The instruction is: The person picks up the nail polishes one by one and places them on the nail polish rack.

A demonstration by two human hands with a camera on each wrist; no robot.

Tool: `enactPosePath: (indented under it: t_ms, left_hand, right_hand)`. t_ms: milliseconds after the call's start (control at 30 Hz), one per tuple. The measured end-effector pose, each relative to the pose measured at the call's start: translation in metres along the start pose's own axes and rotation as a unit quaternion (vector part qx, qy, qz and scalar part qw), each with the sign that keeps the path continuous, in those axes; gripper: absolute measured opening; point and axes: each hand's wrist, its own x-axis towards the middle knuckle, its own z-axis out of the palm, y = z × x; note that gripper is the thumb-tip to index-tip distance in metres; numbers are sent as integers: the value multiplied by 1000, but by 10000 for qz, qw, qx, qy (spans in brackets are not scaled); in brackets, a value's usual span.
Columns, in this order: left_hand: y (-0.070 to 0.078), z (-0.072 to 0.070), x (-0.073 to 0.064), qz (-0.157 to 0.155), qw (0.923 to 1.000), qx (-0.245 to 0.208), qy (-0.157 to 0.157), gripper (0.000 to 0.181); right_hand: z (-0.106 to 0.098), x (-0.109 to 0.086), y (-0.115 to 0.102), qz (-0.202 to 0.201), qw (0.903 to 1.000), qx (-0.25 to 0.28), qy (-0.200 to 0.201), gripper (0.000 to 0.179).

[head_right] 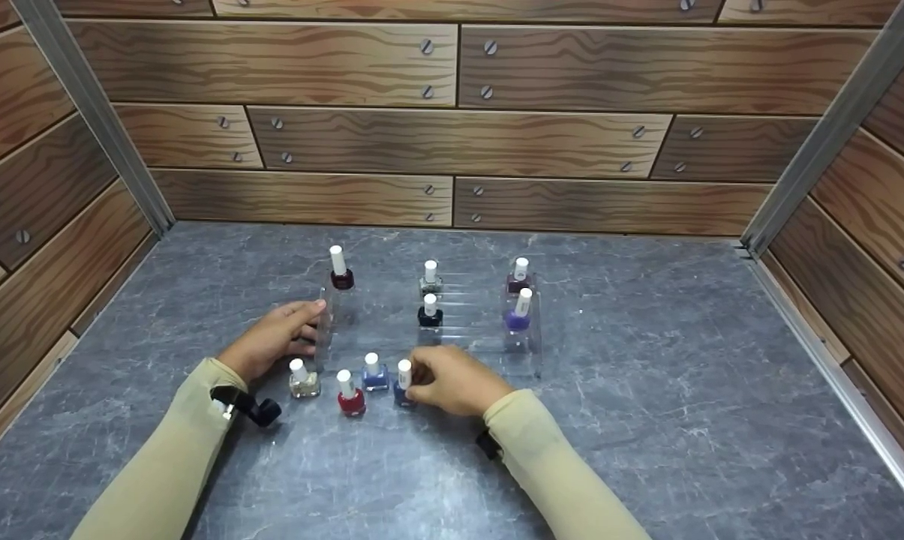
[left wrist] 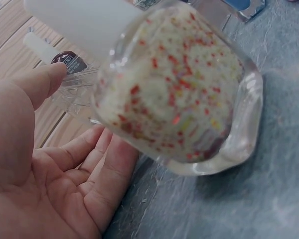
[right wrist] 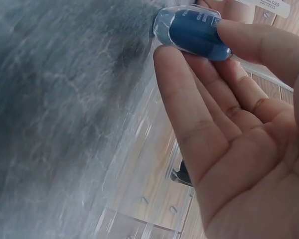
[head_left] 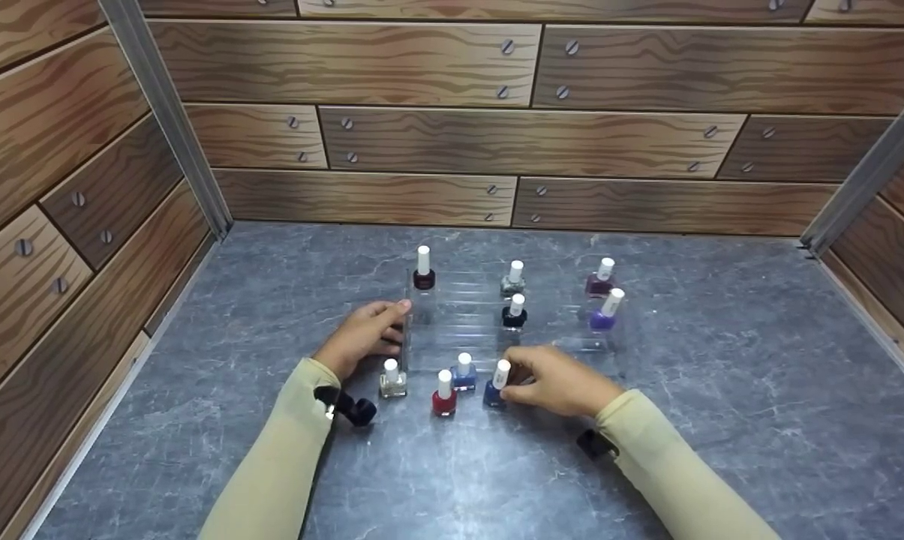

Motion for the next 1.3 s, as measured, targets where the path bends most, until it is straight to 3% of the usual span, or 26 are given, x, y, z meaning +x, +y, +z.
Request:
enactPosePath:
  t_ms: [433,1033,1300]
  left_hand:
    - [3,-1,1,-33,9999,110,-67,57]
    - [-1,1,0,-52,10000,2,-32,53]
    - [0,-2,-1,-35,9999,-22,-122,53]
  right_hand:
    - [-3,-1,1,-162,9998,-31,-76,11]
    - [0,-3,-1,-76,9996,-211,-176,10]
    - [0,-2,0,-347,9990,-272,-83,7]
